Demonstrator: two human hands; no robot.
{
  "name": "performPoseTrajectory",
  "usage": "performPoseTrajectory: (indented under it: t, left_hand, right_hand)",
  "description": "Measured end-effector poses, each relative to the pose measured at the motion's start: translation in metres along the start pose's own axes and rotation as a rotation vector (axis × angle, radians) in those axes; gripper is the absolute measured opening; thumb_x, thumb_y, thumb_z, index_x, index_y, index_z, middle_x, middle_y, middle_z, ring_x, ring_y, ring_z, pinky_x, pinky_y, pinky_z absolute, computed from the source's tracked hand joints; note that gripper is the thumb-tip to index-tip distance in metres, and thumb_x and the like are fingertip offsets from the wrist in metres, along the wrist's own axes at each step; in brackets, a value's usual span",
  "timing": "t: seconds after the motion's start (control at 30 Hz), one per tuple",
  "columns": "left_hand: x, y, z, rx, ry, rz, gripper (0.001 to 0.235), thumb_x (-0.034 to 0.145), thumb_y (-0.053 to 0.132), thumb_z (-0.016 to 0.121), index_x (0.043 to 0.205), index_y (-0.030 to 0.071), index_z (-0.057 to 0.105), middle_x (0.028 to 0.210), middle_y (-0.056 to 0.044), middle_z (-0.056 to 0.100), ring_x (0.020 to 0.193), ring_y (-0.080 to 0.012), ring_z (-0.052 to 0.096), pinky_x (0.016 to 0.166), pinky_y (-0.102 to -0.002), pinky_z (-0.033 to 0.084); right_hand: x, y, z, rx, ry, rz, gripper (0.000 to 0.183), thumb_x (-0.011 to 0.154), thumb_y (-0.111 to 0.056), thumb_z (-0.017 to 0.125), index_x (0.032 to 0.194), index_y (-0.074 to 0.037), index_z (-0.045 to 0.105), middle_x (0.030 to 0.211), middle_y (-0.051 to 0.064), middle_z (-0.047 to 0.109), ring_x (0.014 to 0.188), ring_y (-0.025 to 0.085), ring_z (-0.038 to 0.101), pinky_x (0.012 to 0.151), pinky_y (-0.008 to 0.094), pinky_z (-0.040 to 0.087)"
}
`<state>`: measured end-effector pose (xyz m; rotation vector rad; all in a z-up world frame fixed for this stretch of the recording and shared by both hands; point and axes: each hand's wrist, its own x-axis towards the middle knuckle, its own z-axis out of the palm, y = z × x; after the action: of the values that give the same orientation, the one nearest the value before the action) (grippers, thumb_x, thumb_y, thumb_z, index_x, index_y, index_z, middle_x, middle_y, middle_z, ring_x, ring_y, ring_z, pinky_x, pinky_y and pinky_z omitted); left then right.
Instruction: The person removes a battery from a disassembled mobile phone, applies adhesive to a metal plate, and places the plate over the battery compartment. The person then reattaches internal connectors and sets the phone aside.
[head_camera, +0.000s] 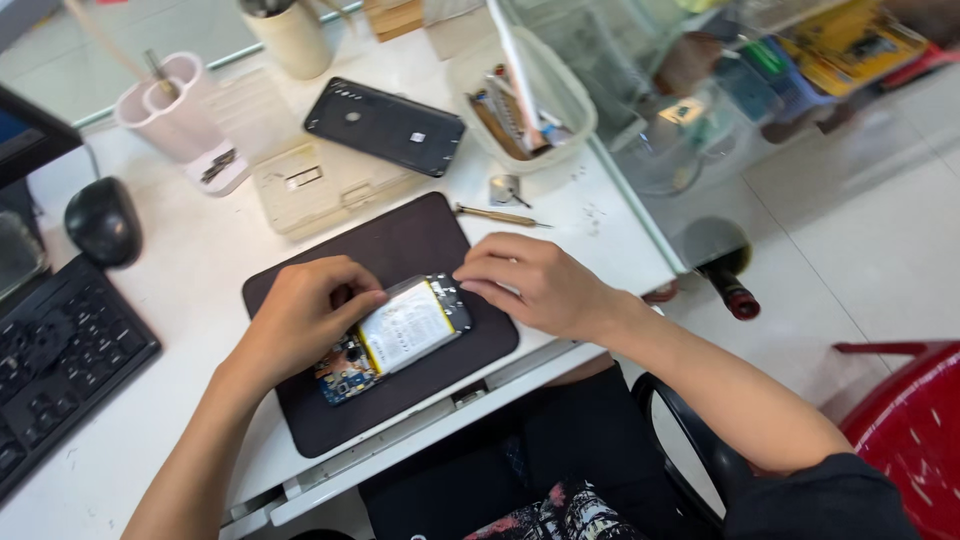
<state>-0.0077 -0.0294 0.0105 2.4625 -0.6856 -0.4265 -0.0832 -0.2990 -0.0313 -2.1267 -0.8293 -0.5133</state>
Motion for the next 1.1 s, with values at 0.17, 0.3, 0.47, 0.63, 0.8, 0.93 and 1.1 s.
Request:
performPoseTrajectory:
  t: [0.17,0.3,0.47,0.63,0.8,0.93,1.1]
  left_hand:
    - [-0.007,0.014,0.005,0.096,0.07,-0.018,0.018,0.087,0.019,0.074,0.097,0.004,0.076,0.081,-0.012,0.07,0.068,-0.0232,0.065,0.065,-0.036,0.053]
    - [-0.031,0.032,0.028,0.362,0.412,0.326,0.022,0.085,0.013,0.077,0.103,0.002,0.072,0.101,-0.013,0.067,0.091,-0.0307,0.064,0.08,-0.042,0.051]
    - [-0.053,0.086,0.097,0.407,0.494,0.656,0.028,0.084,0.008,0.077,0.109,0.0,0.067,0.114,-0.015,0.066,0.108,-0.0341,0.062,0.092,-0.046,0.049]
    - [-0.052,0.118,0.171,0.673,0.231,0.935,0.041,0.085,0.01,0.072,0.124,0.0,0.065,0.127,-0.015,0.063,0.118,-0.0292,0.06,0.103,-0.044,0.048]
    - [-0.026,0.11,0.196,1.409,0.529,0.753,0.063,0.094,0.034,0.065,0.154,0.023,0.047,0.158,-0.005,0.047,0.137,-0.0198,0.051,0.114,-0.041,0.038]
    - [-0.019,0.097,0.197,1.332,0.621,0.746,0.07,0.105,0.062,0.057,0.159,0.017,0.049,0.164,-0.01,0.042,0.145,-0.0232,0.046,0.115,-0.045,0.036]
    - [-0.015,0.089,0.189,1.333,0.629,0.73,0.07,0.106,0.063,0.06,0.157,0.015,0.051,0.165,-0.009,0.041,0.145,-0.023,0.044,0.114,-0.044,0.038]
  right_hand:
    - [-0.053,-0.017,-0.026,-0.117,0.116,-0.076,0.021,0.084,0.006,0.075,0.104,0.003,0.071,0.094,0.011,0.069,0.083,0.026,0.068,0.071,0.035,0.056]
    - [-0.1,-0.014,-0.038,-0.19,0.249,-0.189,0.019,0.084,0.008,0.073,0.102,0.007,0.07,0.085,0.012,0.068,0.072,0.024,0.066,0.063,0.035,0.054]
    - [-0.188,0.008,-0.046,-0.292,0.446,-0.042,0.009,0.086,0.001,0.073,0.079,0.002,0.067,0.063,0.01,0.06,0.055,0.024,0.059,0.053,0.033,0.046]
    - [-0.266,0.045,-0.032,-0.205,0.241,0.49,0.035,0.091,-0.012,0.076,0.06,0.002,0.067,0.049,0.013,0.055,0.044,0.029,0.055,0.049,0.038,0.041]
    - [-0.296,0.071,0.01,-0.108,-0.405,0.661,0.023,0.089,-0.026,0.069,0.093,-0.004,0.074,0.073,0.02,0.07,0.069,0.04,0.07,0.066,0.049,0.056]
    - [-0.288,0.104,0.066,-0.217,-0.708,0.67,0.028,0.091,-0.022,0.065,0.106,0.001,0.071,0.104,0.024,0.071,0.098,0.043,0.069,0.081,0.051,0.058]
    - [-0.255,0.167,0.145,-0.315,-0.737,0.723,0.031,0.091,-0.016,0.063,0.118,-0.001,0.069,0.122,0.024,0.066,0.116,0.039,0.064,0.096,0.045,0.054]
